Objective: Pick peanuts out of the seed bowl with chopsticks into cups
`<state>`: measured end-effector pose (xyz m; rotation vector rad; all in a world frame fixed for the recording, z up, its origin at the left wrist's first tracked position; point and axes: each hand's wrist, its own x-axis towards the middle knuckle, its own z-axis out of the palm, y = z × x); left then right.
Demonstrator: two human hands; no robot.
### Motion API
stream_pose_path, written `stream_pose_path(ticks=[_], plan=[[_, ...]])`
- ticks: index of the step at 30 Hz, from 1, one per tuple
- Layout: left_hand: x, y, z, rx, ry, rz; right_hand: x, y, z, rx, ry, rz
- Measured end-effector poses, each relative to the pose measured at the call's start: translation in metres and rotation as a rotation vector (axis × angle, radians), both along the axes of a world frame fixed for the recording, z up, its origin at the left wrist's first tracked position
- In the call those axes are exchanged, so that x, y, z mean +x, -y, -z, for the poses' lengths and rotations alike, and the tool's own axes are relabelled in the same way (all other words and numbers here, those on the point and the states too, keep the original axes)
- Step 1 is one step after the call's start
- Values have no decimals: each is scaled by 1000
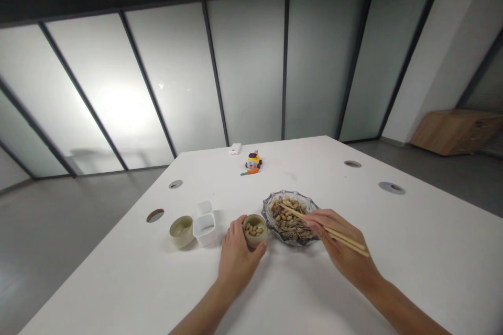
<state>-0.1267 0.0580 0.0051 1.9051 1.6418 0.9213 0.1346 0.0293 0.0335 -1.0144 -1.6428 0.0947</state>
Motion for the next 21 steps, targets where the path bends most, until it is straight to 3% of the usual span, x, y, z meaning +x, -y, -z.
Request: stream_pose_path(ticks=[6, 13, 21], plan=[[-1, -1, 2, 1, -5, 8, 5, -4, -1, 17, -14, 51], [0, 0, 0, 7, -1, 7, 0, -3, 3, -34, 15, -117], [-1, 0, -1, 10, -1, 9, -3, 0, -2, 36, 6, -94]])
